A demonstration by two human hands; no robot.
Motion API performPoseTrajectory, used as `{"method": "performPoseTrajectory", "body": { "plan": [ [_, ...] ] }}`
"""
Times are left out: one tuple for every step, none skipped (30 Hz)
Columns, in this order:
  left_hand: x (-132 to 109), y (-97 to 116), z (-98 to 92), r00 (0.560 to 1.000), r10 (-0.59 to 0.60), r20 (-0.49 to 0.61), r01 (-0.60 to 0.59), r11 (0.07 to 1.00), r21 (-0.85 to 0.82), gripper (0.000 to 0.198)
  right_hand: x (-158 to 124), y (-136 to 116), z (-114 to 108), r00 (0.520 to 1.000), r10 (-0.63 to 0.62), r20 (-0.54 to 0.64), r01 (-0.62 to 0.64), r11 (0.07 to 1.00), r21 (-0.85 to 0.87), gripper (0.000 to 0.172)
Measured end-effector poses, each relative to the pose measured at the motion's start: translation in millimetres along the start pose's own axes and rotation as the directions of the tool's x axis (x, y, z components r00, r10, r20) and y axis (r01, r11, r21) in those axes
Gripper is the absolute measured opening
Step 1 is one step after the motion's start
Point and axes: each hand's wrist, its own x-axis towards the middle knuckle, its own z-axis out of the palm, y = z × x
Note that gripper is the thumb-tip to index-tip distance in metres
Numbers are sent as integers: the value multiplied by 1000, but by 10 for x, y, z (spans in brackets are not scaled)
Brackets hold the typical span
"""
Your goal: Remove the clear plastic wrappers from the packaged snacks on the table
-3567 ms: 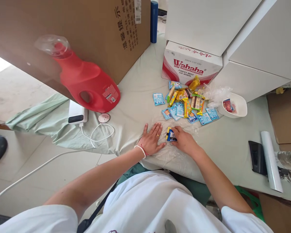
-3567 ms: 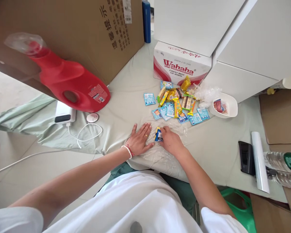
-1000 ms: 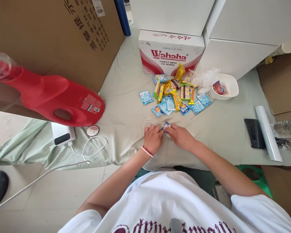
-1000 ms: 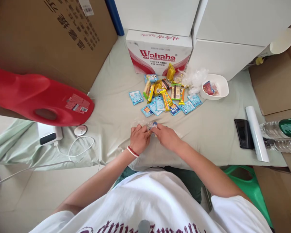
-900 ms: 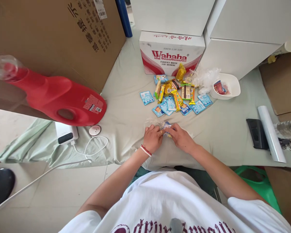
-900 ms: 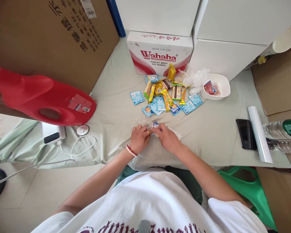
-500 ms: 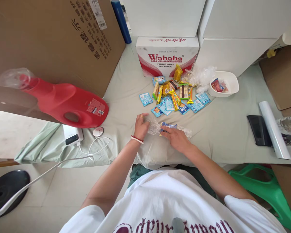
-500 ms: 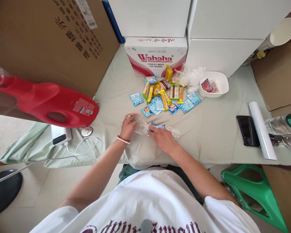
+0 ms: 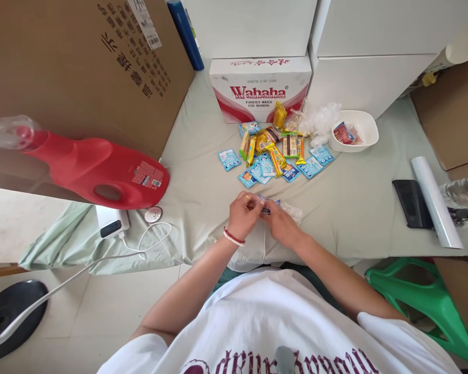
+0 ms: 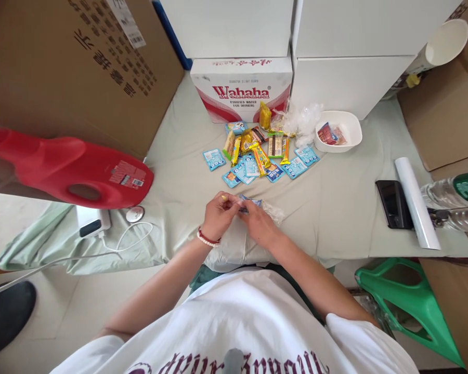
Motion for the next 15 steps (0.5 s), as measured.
{"method": "performPoseTrajectory", "body": {
  "plan": [
    [-3,31,49,999,-3,37,4,1000,-23,14,-26,16,3,1000,-10,-16,11,999,30,38],
    [-6,45,92,998,-1,67,4,999,-36,19,-60,41,2,999,-40,-25,41,998,38,37],
    [-12,43,129,996,8,88,-5,999,-39,25,-100,75,-1,996,-85,-24,85,996,26,37],
    [-23,28,161,994,27,105,-24,999,-31,30,-144,116,-7,991,-135,-15,135,991,2,38],
    [-37,6,189,991,55,119,-54,999,-9,34,-190,162,-14,984,-179,1,179,984,-22,40],
    [-55,-19,217,987,90,132,-94,995,27,37,-234,209,-20,978,-208,17,209,977,-41,45],
    [-76,-41,243,981,131,146,-143,987,76,38,-271,255,-26,974,-225,31,226,973,-53,49],
    [-96,-58,267,970,177,163,-199,971,130,39,-300,296,-28,972,-229,41,232,971,-58,52],
    [-114,-66,288,956,227,184,-260,949,178,40,-318,332,-27,973,-227,44,229,972,-58,53],
    [-127,-65,300,938,279,204,-320,924,211,41,-326,361,-23,974,-222,40,224,973,-57,54],
    [-134,-57,302,919,328,217,-374,900,226,43,-326,384,-16,976,-216,32,218,974,-59,54],
    [-135,-45,290,902,372,220,-418,879,228,47,-320,402,-8,977,-211,20,212,975,-62,54],
    [-129,-36,263,890,408,203,-448,865,227,50,-311,415,-2,978,-207,8,207,976,-66,53],
    [-119,-33,221,887,431,166,-460,857,233,53,-302,425,0,979,-206,-5,205,976,-68,52],
    [-105,-42,168,893,438,106,-450,856,253,54,-294,432,-2,978,-209,-16,208,976,-64,51]
  ]
}}
